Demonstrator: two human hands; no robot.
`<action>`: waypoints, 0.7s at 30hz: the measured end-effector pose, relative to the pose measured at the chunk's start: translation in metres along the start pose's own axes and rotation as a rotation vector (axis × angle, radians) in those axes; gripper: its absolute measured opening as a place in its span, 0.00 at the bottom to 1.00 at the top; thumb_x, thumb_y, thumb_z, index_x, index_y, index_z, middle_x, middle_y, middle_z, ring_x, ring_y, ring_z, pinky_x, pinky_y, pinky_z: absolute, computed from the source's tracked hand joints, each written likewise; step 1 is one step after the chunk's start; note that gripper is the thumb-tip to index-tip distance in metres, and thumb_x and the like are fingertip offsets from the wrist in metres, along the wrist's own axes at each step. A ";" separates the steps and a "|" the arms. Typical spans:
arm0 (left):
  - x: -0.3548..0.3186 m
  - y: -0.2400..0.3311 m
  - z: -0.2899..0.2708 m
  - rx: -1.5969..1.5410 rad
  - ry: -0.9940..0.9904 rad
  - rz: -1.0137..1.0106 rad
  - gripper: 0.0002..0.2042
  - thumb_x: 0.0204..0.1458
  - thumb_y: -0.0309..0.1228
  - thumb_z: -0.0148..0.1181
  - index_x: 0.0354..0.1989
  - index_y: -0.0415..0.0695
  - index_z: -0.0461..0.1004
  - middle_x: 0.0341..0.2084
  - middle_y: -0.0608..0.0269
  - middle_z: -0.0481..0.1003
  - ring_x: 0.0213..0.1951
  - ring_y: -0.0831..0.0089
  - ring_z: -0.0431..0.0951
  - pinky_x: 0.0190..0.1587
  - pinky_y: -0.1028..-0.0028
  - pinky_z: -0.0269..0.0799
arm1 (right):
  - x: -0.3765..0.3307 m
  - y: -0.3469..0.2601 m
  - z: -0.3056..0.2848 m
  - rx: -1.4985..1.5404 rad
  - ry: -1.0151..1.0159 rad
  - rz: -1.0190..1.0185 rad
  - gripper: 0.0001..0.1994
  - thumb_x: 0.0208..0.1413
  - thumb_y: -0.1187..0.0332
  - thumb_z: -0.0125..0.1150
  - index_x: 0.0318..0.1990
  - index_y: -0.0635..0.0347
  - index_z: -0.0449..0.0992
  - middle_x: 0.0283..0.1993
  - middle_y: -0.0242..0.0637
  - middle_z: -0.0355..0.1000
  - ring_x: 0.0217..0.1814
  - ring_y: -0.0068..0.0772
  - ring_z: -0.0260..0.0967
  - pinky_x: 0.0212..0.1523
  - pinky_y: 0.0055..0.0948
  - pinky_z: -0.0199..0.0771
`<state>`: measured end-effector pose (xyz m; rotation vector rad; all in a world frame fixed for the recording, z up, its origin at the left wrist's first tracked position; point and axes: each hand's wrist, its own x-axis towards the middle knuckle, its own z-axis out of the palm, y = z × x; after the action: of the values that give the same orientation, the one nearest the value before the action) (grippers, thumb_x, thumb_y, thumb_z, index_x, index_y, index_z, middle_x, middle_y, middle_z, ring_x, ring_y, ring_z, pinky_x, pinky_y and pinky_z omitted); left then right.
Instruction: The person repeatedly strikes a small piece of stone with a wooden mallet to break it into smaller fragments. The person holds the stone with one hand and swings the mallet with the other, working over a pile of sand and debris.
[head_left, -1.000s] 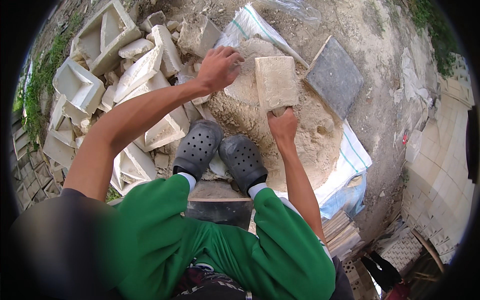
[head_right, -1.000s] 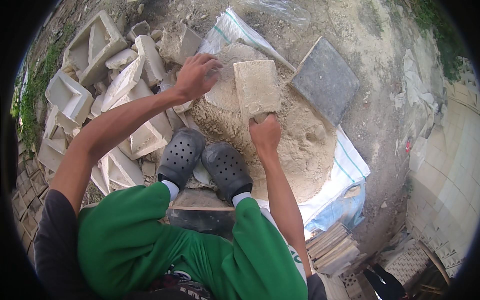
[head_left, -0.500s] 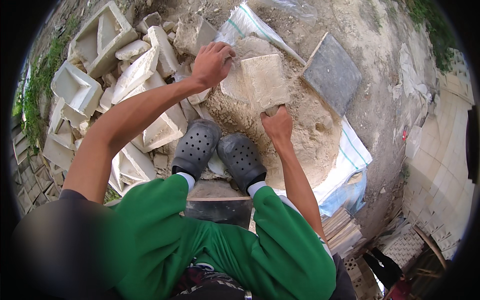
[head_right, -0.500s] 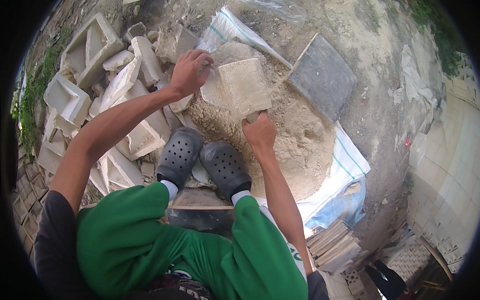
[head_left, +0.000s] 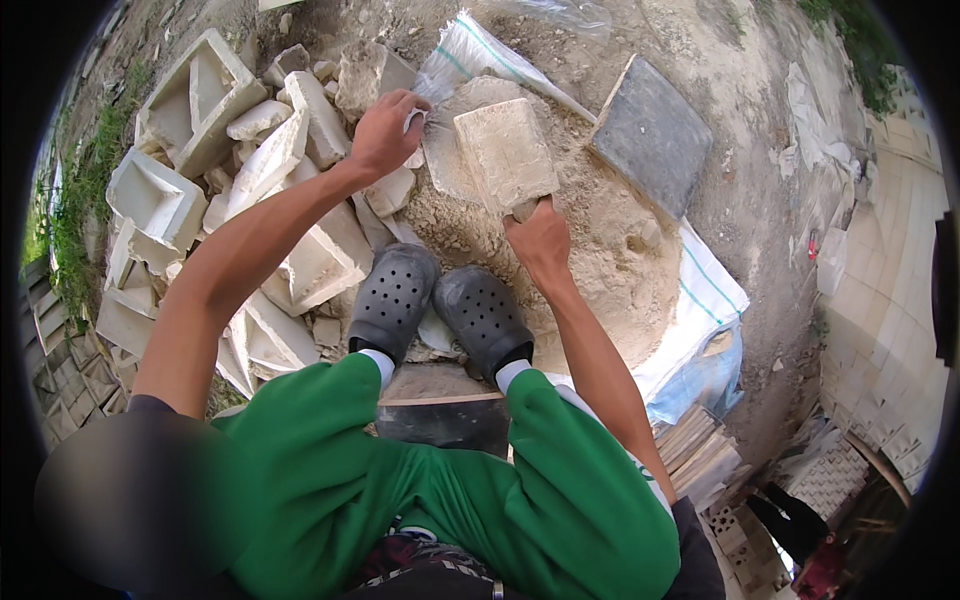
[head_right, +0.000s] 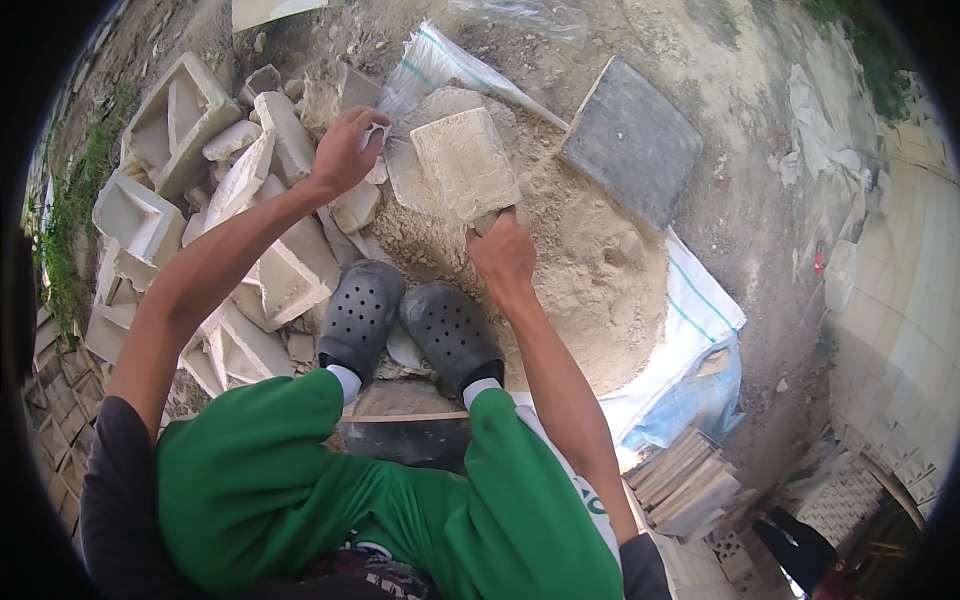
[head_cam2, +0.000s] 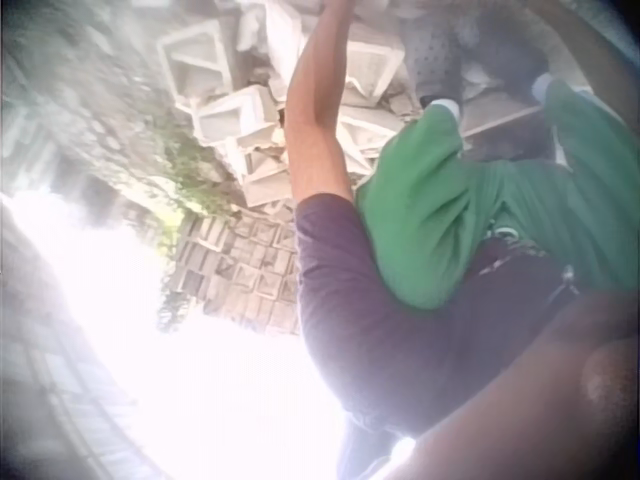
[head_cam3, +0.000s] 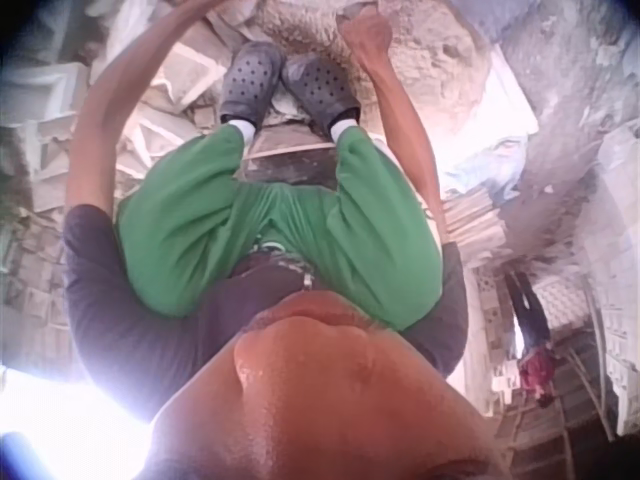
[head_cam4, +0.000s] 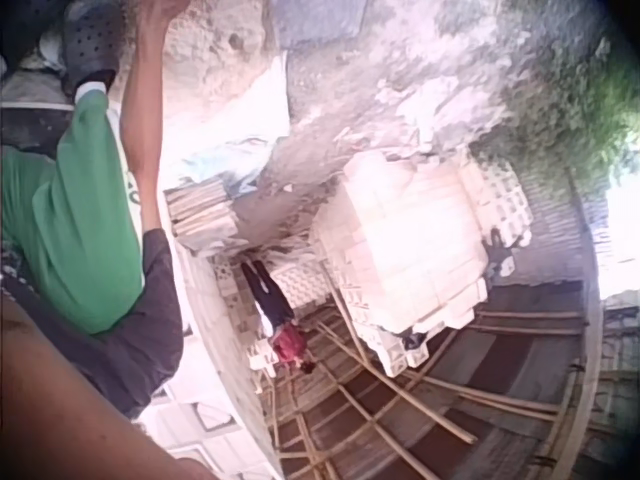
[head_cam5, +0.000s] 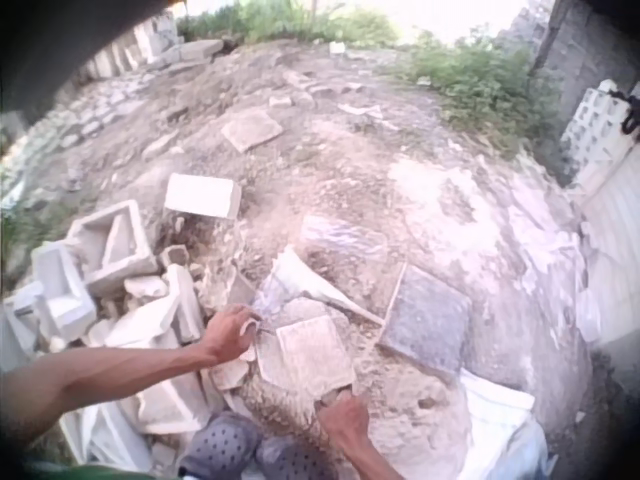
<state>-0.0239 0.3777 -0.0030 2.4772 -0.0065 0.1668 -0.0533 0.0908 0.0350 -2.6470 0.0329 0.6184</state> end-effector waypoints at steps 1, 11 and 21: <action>0.002 0.002 -0.004 -0.049 -0.037 -0.059 0.09 0.58 0.27 0.59 0.46 0.42 0.77 0.45 0.55 0.78 0.47 0.54 0.79 0.52 0.61 0.73 | 0.001 0.001 0.000 0.004 -0.008 0.023 0.26 0.48 0.57 0.70 0.48 0.71 0.75 0.39 0.63 0.79 0.44 0.66 0.77 0.47 0.51 0.78; -0.018 0.003 -0.009 -0.127 -0.176 -0.214 0.13 0.60 0.32 0.58 0.49 0.38 0.77 0.45 0.47 0.79 0.46 0.51 0.80 0.51 0.60 0.74 | -0.009 0.005 -0.015 0.176 0.099 -0.131 0.28 0.50 0.57 0.67 0.55 0.65 0.71 0.39 0.59 0.79 0.42 0.65 0.78 0.44 0.53 0.77; -0.039 0.012 0.005 0.082 -0.294 -0.324 0.30 0.45 0.30 0.60 0.60 0.37 0.66 0.57 0.42 0.72 0.60 0.46 0.70 0.64 0.56 0.67 | 0.010 0.008 -0.013 -0.032 0.018 -0.063 0.26 0.48 0.58 0.69 0.51 0.66 0.74 0.38 0.60 0.79 0.43 0.64 0.78 0.46 0.52 0.77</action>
<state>-0.0622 0.3637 -0.0045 2.5217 0.2796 -0.3407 -0.0399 0.0789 0.0386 -2.6735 -0.0562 0.5793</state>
